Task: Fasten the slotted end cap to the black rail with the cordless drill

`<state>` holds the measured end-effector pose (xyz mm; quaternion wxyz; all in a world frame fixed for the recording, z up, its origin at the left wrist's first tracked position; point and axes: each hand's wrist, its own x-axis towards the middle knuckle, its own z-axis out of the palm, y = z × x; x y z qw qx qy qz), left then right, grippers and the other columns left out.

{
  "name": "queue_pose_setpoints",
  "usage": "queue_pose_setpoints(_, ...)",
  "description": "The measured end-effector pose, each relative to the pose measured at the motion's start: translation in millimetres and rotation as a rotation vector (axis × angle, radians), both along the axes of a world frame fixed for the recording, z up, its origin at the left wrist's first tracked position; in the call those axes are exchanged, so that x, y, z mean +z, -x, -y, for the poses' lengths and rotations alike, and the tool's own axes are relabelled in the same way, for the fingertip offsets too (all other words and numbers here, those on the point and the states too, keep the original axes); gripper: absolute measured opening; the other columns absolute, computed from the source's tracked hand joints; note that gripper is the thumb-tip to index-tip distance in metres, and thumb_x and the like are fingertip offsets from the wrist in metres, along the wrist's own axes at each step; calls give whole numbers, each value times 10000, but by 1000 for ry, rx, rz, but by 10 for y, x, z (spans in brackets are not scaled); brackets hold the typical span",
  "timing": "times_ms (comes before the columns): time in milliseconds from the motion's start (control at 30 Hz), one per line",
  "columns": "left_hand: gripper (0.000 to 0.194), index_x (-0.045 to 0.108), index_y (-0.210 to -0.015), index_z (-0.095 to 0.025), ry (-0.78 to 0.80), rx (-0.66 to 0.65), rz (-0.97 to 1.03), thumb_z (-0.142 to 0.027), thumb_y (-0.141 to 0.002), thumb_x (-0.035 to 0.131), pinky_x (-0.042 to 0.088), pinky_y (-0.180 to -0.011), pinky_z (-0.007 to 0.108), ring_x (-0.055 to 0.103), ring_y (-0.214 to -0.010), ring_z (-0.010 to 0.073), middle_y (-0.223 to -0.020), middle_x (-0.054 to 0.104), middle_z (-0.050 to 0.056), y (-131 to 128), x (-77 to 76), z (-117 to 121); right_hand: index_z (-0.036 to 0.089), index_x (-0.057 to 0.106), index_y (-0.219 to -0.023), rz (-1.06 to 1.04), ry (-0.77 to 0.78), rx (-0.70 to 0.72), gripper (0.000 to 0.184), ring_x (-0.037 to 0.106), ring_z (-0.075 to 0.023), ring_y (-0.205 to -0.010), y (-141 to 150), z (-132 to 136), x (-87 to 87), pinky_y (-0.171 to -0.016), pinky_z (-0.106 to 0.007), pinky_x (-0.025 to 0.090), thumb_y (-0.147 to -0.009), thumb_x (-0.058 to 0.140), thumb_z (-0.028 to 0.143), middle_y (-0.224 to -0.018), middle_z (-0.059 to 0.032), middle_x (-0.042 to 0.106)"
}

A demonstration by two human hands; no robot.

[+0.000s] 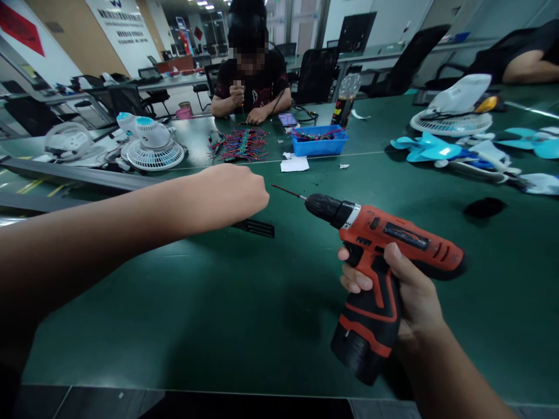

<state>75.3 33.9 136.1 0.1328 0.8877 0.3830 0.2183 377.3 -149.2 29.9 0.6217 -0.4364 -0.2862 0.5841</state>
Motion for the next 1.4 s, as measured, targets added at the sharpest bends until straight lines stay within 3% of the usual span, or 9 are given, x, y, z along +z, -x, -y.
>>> queue_pose_setpoints(233, 393, 654, -625, -272, 150, -107, -117, 27, -683, 902, 593, -1095, 549, 791, -972, 371, -682, 558, 23, 82, 112, -147, 261, 920, -1200, -37, -13, -29, 588, 453, -136, -560, -18, 28, -44, -453, -335, 573, -831, 1155, 654, -1000, -99, 863)
queue_pose_setpoints(433, 286, 748, -787, -279, 37, -92, -31, -252, -789, 1033, 574, -1119, 500, 790, -1104, 380, -792, 614, 18, 280, 86, -233, 260, 946, -1060, 30, 8, 101, 603, 393, -110, -514, -36, 27, 67, -424, -331, 508, -737, 1203, 700, -905, -81, 837)
queue_pose_setpoints(567, 222, 750, -827, -278, -35, -35, 121, -334, -914, 946, 557, -1035, 442, 750, -931, 291, -763, 641, 4, 555, 31, 7, 273, 971, -989, 110, -13, 145, 550, 368, -126, -451, -2, 62, 127, -362, -314, 399, -737, 1170, 719, -675, -31, 701)
queue_pose_setpoints(733, 260, 733, -796, -281, -43, 204, 484, -408, -969, 878, 443, -676, 351, 526, -597, 166, -653, 656, -22, 763, -377, 653, 323, 949, -1021, 135, 13, 248, 533, 384, -175, -421, 37, 89, 115, -341, -323, 360, -790, 1102, 778, -547, -1, 602)
queue_pose_setpoints(867, 585, 616, -648, -281, 403, 440, 853, -632, -973, 953, 384, -552, 308, 520, -495, 141, -548, 541, -26, 732, -808, 947, 308, 911, -1005, 154, 7, 328, 565, 388, -172, -439, 17, 81, 94, -352, -316, 385, -835, 1059, 826, -535, -1, 596)
queue_pose_setpoints(967, 676, 703, -791, -251, 748, 647, 1128, -818, -864, 1064, 469, -556, 296, 637, -574, 164, -693, 620, -10, 670, -998, 948, 308, 881, -1036, 142, 23, 312, 594, 396, -168, -448, 2, 80, 76, -359, -312, 396, -818, 1078, 824, -549, 6, 580)
queue_pose_setpoints(1067, 776, 740, -974, -232, 917, 736, 1274, -928, -843, 1055, 598, -641, 331, 836, -812, 260, -995, 824, 121, 641, -1072, 866, 313, 871, -1061, 134, 26, 257, 590, 388, -160, -453, -7, 81, 53, -373, -315, 406, -800, 1108, 786, -577, 10, 577)
queue_pose_setpoints(1200, 782, 746, -1117, -259, 890, 722, 1432, -947, -871, 1025, 720, -866, 406, 915, -1134, 360, -1201, 881, 170, 661, -1081, 735, 308, 921, -1079, 149, -23, 253, 544, 350, -142, -445, -16, 72, 32, -374, -326, 425, -846, 1084, 772, -639, -5, 648)
queue_pose_setpoints(1400, 718, 782, -1220, -311, 789, 694, 1516, -838, -842, 1089, 721, -1011, 414, 877, -1208, 322, -1223, 893, 125, 755, -1098, 547, 303, 965, -1058, 176, -50, 270, 503, 350, -130, -439, -5, 57, 36, -396, -304, 435, -909, 1030, 779, -611, 1, 619)
